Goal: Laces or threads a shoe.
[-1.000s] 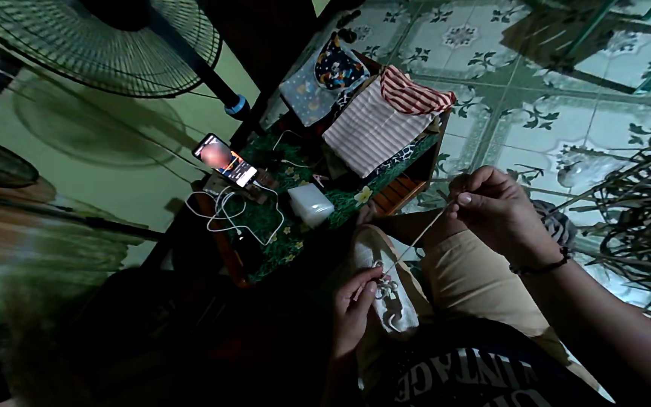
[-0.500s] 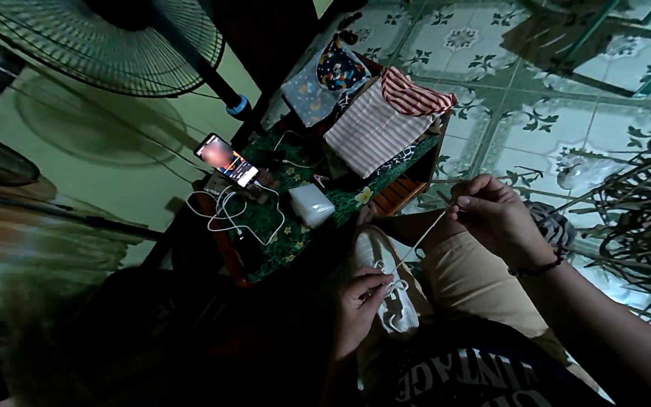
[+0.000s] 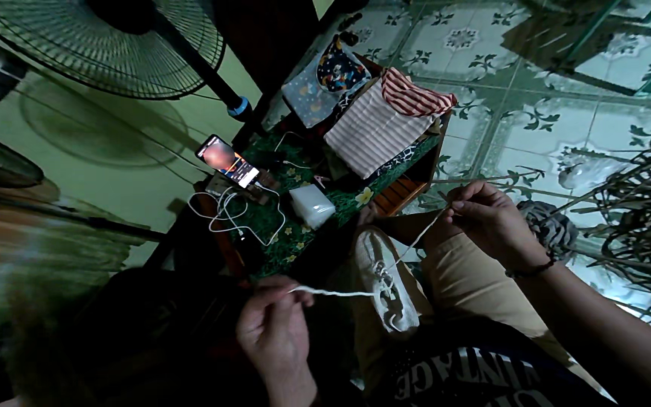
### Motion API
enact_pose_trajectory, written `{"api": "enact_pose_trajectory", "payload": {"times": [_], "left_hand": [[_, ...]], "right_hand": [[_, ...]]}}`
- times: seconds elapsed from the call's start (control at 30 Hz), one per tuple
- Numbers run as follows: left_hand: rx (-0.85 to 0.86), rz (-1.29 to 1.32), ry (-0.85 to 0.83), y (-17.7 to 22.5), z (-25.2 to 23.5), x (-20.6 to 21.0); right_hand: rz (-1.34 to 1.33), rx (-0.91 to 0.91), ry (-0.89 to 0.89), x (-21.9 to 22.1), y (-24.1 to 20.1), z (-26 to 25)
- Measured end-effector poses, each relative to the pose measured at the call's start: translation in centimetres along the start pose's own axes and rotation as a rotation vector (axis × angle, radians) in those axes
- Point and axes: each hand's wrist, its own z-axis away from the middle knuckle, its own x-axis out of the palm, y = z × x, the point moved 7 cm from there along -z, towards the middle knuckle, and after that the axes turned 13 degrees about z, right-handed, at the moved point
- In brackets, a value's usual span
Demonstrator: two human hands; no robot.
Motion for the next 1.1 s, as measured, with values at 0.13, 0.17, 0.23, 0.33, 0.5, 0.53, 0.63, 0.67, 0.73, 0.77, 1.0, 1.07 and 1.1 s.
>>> {"api": "enact_pose_trajectory", "payload": {"times": [0.13,0.17,0.23,0.33,0.5,0.53,0.63,0.67,0.73,0.77,1.0,1.07,1.1], "left_hand": [[0.091,0.188,0.056,3.8,0.0,-2.2],[0.093,0.265,0.088,4.3,0.2,-2.4],[0.088,0.311,0.110,5.2,0.5,-2.0],[-0.073,0.450,0.006,4.2,1.4,1.8],[-0.405,0.281,-0.772,0.2,5.3,11.7],[-0.425,0.209,-0.826,-0.7,5.6,12.5],[-0.389,-0.112,-0.680,-3.3,5.1,11.0],[-0.388,-0.235,-0.581,-4.3,4.7,9.6],[-0.424,-0.527,-0.413,-6.3,4.5,6.7],[-0.455,-0.662,-0.354,-7.2,4.6,5.4],[-0.478,-0.788,-0.266,-10.7,6.3,3.0],[-0.440,-0.819,-0.241,-11.3,6.3,3.2],[-0.411,-0.825,-0.235,-11.6,6.2,3.5]], "right_hand": [[0.005,-0.007,0.019,-0.4,0.2,-0.1],[0.010,-0.004,0.026,-0.5,0.2,-0.1],[0.018,0.009,0.046,-0.6,0.3,0.0],[0.069,0.025,0.075,-0.3,-0.1,-0.3],[0.227,-0.150,-0.050,4.4,-3.0,-0.9],[0.235,-0.184,-0.102,5.9,-3.6,-0.7],[0.242,-0.262,-0.395,11.0,-4.4,0.5],[0.286,-0.287,-0.544,12.7,-4.4,1.1],[0.440,-0.328,-0.817,15.1,-4.2,2.6],[0.515,-0.350,-0.855,15.5,-4.2,2.8],[0.805,-0.119,-0.544,9.2,0.8,0.8],[0.956,-0.024,-0.623,8.3,3.5,1.5],[1.016,0.003,-0.658,8.2,4.7,2.0]]}}
